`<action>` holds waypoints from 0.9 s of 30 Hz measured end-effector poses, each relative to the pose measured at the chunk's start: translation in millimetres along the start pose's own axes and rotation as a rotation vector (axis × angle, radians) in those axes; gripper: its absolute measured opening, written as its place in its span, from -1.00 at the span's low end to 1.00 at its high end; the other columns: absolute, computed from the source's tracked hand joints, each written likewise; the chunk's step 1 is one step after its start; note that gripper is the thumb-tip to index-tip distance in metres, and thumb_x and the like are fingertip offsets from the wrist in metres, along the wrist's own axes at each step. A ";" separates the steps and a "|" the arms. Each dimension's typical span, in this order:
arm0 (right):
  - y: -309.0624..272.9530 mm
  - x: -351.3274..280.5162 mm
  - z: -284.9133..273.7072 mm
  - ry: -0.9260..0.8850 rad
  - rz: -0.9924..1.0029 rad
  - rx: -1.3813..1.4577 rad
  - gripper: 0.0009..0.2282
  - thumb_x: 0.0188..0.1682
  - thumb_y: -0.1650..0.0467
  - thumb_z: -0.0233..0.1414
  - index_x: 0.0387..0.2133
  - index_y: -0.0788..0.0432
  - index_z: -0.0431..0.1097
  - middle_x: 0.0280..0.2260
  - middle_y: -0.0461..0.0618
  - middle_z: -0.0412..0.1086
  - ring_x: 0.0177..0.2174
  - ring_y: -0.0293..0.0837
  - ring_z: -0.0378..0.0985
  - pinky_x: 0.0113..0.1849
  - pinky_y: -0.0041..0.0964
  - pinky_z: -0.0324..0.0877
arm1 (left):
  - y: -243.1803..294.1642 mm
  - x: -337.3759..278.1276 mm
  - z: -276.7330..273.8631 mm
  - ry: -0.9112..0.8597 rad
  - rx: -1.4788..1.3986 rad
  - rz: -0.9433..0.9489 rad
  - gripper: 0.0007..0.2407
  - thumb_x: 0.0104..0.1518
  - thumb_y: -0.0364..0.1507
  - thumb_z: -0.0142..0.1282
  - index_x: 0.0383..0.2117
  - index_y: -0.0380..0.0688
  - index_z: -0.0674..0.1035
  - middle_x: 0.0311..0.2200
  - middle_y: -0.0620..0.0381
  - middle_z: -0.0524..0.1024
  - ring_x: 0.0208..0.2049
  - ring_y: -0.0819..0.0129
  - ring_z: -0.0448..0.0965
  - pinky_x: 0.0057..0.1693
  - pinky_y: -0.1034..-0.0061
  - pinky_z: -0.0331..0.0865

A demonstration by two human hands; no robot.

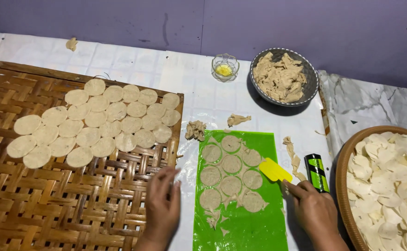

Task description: Arranging prepared dough discs on a drying tray and rolling out new dough with a pin.

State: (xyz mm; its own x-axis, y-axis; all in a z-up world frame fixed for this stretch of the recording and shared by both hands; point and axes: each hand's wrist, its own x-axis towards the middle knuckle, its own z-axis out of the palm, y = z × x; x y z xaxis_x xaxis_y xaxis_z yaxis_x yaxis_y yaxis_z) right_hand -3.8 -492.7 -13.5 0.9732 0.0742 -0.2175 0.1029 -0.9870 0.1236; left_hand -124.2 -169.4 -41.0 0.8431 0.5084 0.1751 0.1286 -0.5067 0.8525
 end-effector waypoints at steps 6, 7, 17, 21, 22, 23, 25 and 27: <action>23.0 9.8 20.2 0.043 0.072 0.160 -0.75 0.04 0.30 0.05 -0.08 -0.42 0.53 -0.24 -0.45 0.53 -0.54 -0.25 0.60 -0.43 -0.26 0.54 | -44.0 -81.7 55.3 -0.072 -0.021 0.070 -0.79 0.16 -0.49 0.07 -0.11 -0.08 0.65 -0.08 0.12 0.54 -0.07 0.28 0.59 -0.03 0.40 0.52; 22.5 9.5 17.4 0.047 0.069 0.161 -0.75 0.04 0.30 0.05 -0.08 -0.42 0.53 -0.24 -0.45 0.53 -0.54 -0.25 0.60 -0.43 -0.26 0.54 | -42.9 -83.5 56.2 -0.068 -0.020 0.072 -0.79 0.16 -0.49 0.07 -0.11 -0.08 0.65 -0.08 0.12 0.54 -0.07 0.28 0.59 -0.03 0.40 0.52; 8.8 4.6 10.4 0.034 -0.084 0.052 -0.73 -0.01 0.26 0.02 -0.05 -0.33 0.52 -0.17 -0.30 0.48 -0.32 -0.04 0.62 -0.14 -0.11 0.47 | -29.6 -90.7 59.0 -0.029 0.073 0.104 -0.89 0.14 -0.49 0.05 -0.27 -0.07 0.60 -0.23 0.20 0.57 -0.20 0.27 0.58 -0.02 0.39 0.42; 6.5 11.2 7.0 0.071 0.026 0.495 -0.78 0.10 0.30 0.01 -0.07 -0.14 0.57 -0.14 -0.16 0.56 -0.43 -0.15 0.59 -0.32 -0.19 0.56 | -33.0 -90.9 61.5 -0.024 0.122 0.098 -0.89 0.15 -0.48 0.04 -0.28 -0.06 0.61 -0.24 0.19 0.58 -0.20 0.25 0.58 -0.02 0.37 0.42; 12.1 14.0 14.4 0.072 0.021 0.497 -0.78 0.10 0.30 0.01 -0.07 -0.14 0.57 -0.14 -0.16 0.56 -0.43 -0.15 0.59 -0.32 -0.19 0.56 | -32.7 -90.9 61.9 -0.019 0.125 0.099 -0.89 0.15 -0.48 0.04 -0.28 -0.06 0.61 -0.24 0.19 0.58 -0.20 0.25 0.58 -0.02 0.37 0.42; 17.7 17.0 22.0 0.139 0.010 0.426 -0.77 0.06 0.29 0.03 -0.06 -0.19 0.56 -0.18 -0.15 0.53 -0.36 -0.07 0.59 -0.27 -0.13 0.52 | -32.5 -90.9 62.4 -0.006 0.103 0.107 -0.89 0.15 -0.49 0.04 -0.28 -0.08 0.61 -0.25 0.18 0.58 -0.21 0.25 0.58 -0.03 0.38 0.43; 23.0 18.6 32.6 0.203 -0.003 0.362 -0.75 0.03 0.28 0.04 -0.05 -0.25 0.55 -0.22 -0.14 0.50 -0.29 0.01 0.60 -0.22 -0.06 0.49 | -33.1 -92.2 62.4 0.010 0.090 0.117 -0.89 0.14 -0.49 0.05 -0.28 -0.09 0.61 -0.26 0.17 0.58 -0.23 0.25 0.58 -0.04 0.40 0.43; 22.7 18.8 35.4 0.180 -0.056 0.181 -0.70 0.00 0.28 0.02 0.01 -0.25 0.51 -0.10 -0.19 0.48 -0.28 -0.01 0.62 -0.18 -0.08 0.43 | -34.8 -91.6 63.9 0.026 0.087 0.115 -0.89 0.12 -0.51 0.06 -0.29 -0.09 0.61 -0.26 0.18 0.58 -0.22 0.25 0.58 -0.03 0.40 0.43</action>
State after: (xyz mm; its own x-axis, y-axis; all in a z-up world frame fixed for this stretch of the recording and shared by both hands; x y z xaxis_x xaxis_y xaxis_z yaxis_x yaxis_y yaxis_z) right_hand 9.6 -518.7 -49.1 0.9896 0.1381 -0.0414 0.1353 -0.9888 -0.0627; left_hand -172.5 -242.8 -118.2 0.8413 0.4607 0.2827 0.0775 -0.6204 0.7804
